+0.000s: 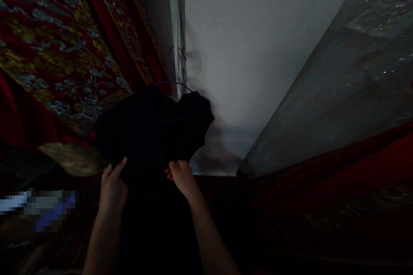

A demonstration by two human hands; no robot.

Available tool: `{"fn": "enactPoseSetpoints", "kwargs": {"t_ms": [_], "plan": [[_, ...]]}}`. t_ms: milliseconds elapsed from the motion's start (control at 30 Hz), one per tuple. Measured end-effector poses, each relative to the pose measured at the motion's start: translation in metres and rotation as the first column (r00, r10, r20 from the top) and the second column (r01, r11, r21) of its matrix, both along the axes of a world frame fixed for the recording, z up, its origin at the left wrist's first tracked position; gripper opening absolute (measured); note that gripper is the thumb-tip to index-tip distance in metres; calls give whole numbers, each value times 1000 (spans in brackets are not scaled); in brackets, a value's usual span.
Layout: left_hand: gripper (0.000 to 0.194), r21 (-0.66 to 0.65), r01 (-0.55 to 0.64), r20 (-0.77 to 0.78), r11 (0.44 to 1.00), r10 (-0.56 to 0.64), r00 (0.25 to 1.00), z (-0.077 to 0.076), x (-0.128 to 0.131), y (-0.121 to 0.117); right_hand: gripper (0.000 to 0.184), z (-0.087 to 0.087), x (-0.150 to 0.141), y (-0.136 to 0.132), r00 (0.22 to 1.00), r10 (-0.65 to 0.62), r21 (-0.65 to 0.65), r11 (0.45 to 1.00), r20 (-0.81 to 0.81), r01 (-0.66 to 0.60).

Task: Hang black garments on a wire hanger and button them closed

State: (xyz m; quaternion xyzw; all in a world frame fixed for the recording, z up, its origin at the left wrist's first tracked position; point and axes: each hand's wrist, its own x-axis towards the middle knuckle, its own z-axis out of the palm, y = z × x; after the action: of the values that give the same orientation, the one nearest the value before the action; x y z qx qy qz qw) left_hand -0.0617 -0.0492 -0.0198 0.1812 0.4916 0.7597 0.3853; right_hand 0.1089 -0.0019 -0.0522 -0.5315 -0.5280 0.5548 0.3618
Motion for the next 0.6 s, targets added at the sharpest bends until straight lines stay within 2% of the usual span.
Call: {"fn": "enactPoseSetpoints", "kwargs": {"t_ms": [67,133,167,200,233,300,367,400,467,600], "plan": [[40,75,-164,-111,984,172,979,-12,2,-2,47,-6,10,-18,992,-79,9,997,-98,81],[38,136,-324,-202,936,346,916,-29,11,-6,51,-9,17,-32,963,-180,25,982,-200,189],[36,148,-360,-229,921,387,893,-39,18,-9,53,-10,19,-37,948,-218,30,973,-231,231],[33,143,-341,-253,929,368,895,-47,27,-11,55,-10,20,-41,940,-238,34,967,-244,253],[30,122,-263,-281,957,287,916,-54,36,-13,56,-9,20,-43,937,-243,42,964,-250,261],[27,52,24,-343,998,-4,939,-63,56,-15,56,-7,18,-44,944,-216,74,968,-248,241],[28,10,292,-393,956,-265,881,-64,73,-14,55,-5,16,-43,953,-179,108,972,-244,211],[27,4,373,-416,928,-338,845,-62,79,-13,54,-4,16,-43,954,-172,118,971,-246,206],[21,3,457,-458,890,-405,791,-56,88,-11,53,-3,19,-43,950,-174,119,970,-258,210],[14,-33,497,-543,867,-433,719,-47,90,-7,44,3,27,-46,952,-129,148,973,-277,175]]}}
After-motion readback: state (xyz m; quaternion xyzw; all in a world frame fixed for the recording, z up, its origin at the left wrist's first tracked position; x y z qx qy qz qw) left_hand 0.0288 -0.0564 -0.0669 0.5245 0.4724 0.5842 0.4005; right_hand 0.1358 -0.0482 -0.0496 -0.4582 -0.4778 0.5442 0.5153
